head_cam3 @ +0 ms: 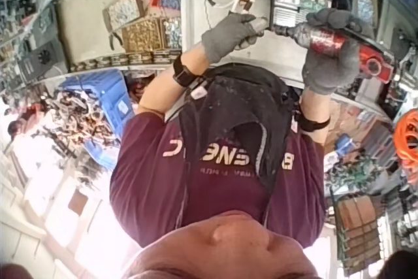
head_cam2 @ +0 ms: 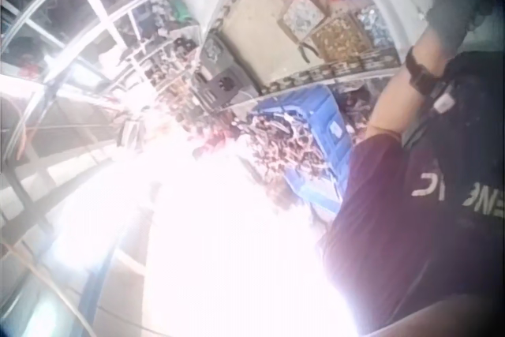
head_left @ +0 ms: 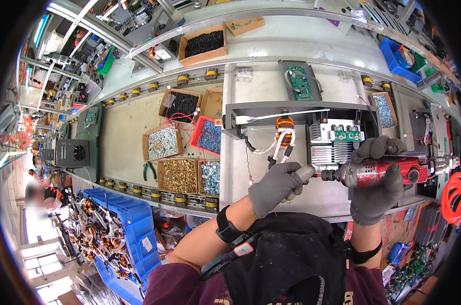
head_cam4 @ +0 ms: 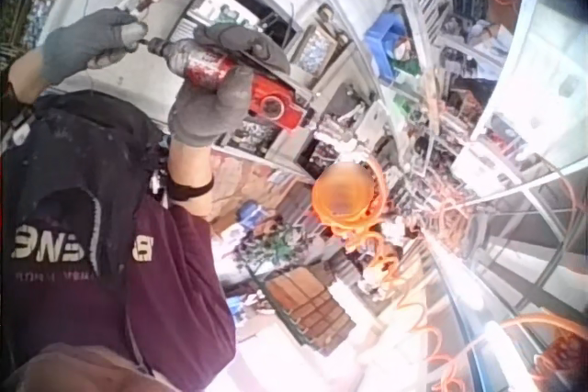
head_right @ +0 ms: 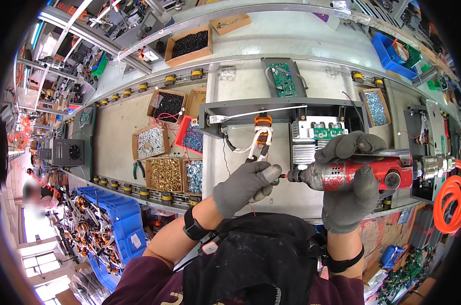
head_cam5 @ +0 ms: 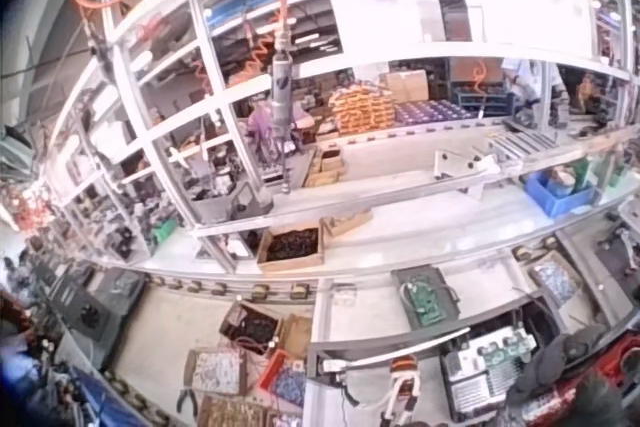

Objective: Assembling the internal components and housing of an electronic unit on a production line.

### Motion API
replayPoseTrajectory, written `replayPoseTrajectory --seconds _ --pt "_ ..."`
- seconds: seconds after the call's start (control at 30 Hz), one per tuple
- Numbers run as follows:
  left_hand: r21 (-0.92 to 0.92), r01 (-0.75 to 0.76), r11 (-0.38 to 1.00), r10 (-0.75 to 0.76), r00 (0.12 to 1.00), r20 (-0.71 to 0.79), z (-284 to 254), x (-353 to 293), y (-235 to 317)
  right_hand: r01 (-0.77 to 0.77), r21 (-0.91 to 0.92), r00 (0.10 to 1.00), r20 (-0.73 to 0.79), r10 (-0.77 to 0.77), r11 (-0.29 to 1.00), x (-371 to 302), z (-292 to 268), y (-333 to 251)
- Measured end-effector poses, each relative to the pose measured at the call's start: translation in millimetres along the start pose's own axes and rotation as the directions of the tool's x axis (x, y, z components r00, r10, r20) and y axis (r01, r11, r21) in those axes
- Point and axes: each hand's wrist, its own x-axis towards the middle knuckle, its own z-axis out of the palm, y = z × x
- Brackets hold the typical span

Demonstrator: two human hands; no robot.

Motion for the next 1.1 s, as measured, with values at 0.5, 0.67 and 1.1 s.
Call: replayPoseTrajectory --seconds 0.5,0.67,1.1 --pt "-0.282 -0.046 0.958 0.019 0.995 -0.101 20 26 -10 -0.053 -0.007 0.95 -0.308 0.048 0.999 8 -33 20" --pt "-0.531 0.046 0.846 0.01 0.995 0.103 11 19 0 -0.153 0.307 0.873 -0.403 0.274 0.939 12 -66 34" --pt "-0.722 -0.282 0.632 0.049 0.944 -0.326 -64 90 10 -0.03 0.197 0.848 -0.514 0.129 0.98 40 -84 10"
